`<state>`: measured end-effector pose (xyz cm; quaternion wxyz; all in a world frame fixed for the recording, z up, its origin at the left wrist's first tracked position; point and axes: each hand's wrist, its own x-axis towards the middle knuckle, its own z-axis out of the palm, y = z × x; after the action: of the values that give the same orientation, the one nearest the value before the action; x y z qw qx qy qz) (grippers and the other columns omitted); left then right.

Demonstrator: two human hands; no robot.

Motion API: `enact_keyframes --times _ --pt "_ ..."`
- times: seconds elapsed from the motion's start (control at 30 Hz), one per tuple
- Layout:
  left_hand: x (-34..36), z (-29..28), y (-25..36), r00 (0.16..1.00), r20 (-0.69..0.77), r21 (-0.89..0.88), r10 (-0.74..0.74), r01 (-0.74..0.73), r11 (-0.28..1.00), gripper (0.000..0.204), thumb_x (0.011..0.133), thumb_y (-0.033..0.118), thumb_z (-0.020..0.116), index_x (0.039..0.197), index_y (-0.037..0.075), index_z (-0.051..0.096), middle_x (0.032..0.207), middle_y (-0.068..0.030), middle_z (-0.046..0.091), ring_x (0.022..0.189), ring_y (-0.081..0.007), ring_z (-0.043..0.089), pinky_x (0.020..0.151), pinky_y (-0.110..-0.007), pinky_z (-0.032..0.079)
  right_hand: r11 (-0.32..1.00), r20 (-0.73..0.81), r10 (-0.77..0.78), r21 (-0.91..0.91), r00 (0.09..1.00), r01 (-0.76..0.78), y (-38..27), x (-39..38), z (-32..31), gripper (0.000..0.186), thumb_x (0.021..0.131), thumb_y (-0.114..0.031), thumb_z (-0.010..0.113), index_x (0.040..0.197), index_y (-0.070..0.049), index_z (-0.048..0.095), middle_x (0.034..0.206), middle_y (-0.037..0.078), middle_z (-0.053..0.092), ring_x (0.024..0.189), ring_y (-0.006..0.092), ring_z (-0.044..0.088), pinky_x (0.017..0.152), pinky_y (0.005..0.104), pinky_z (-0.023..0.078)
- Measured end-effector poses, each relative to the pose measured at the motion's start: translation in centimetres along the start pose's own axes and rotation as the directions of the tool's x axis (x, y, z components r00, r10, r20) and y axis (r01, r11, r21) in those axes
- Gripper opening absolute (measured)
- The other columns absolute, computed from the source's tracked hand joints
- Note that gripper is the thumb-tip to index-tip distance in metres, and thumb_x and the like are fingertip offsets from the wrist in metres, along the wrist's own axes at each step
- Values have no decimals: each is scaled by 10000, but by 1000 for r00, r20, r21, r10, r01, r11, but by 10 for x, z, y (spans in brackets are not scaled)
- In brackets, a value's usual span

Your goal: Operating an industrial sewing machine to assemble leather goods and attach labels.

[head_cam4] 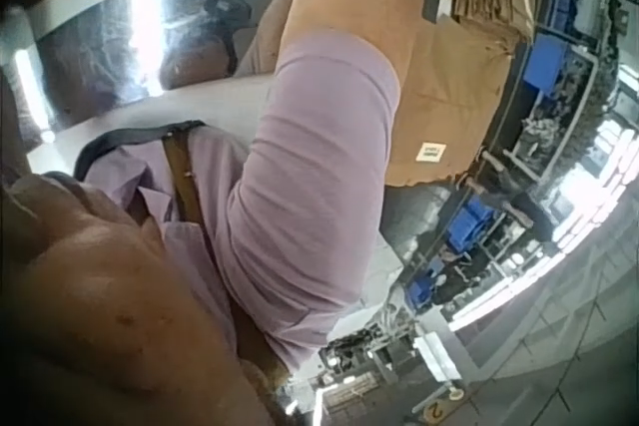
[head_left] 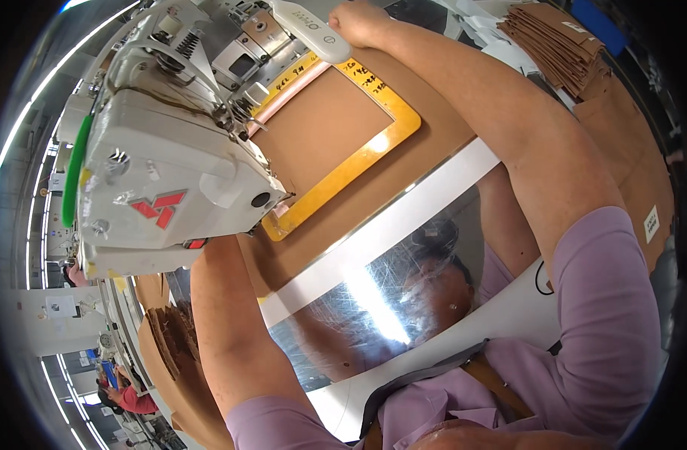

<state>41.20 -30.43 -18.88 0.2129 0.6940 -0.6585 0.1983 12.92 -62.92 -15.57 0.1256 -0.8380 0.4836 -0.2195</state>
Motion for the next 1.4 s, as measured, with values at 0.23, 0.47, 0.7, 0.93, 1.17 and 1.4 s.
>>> enact_keyframes --times 0.23,0.47,0.7,0.93,1.17,1.4 --pt "-19 -24 -27 996 84 61 -13 8 998 298 892 246 755 1098 31 751 979 -132 764 926 -297 718 848 -428 537 966 -334 -201 90 921 244 3 -16 -10 252 928 -314 680 992 -88 770 1000 181 756 946 350 727 807 438 567" --pt "-22 -68 73 829 395 -148 -395 482 864 336 929 223 731 1170 -9 702 1219 -181 712 1157 -341 651 982 -449 486 940 -4 -287 190 958 282 69 -148 -79 360 971 -359 634 1201 -91 707 1194 161 718 1087 333 685 949 451 535" --pt "-88 -101 128 908 410 -144 -90 162 976 732 981 486 599 1491 -22 462 1553 -231 458 1442 -393 430 1214 -515 231 886 51 -431 -169 901 433 70 -247 -90 636 987 -444 618 1418 18 547 1457 192 565 1420 303 462 1200 481 309" --pt "-90 -103 127 890 446 67 -101 80 995 867 951 626 558 1489 -45 457 1525 -243 483 1431 -380 450 1224 -531 213 832 123 -445 -309 887 460 66 -262 -94 719 997 -547 547 1433 24 542 1476 174 559 1459 236 435 1253 490 229" --pt "-93 -98 111 968 216 36 -129 124 992 341 909 247 752 1163 20 729 1187 -131 741 1141 -303 683 999 -424 475 797 -18 -556 -294 831 527 74 -252 -101 475 955 -411 657 1187 3 685 1156 138 726 1168 258 653 1157 476 379" --pt "-92 -98 106 981 168 12 -101 101 995 249 909 205 755 1093 38 733 1149 -97 750 1053 -275 693 974 -400 472 768 6 -561 -371 828 522 61 -253 -110 341 910 -338 714 1075 -40 693 957 74 705 994 239 659 1073 449 445"
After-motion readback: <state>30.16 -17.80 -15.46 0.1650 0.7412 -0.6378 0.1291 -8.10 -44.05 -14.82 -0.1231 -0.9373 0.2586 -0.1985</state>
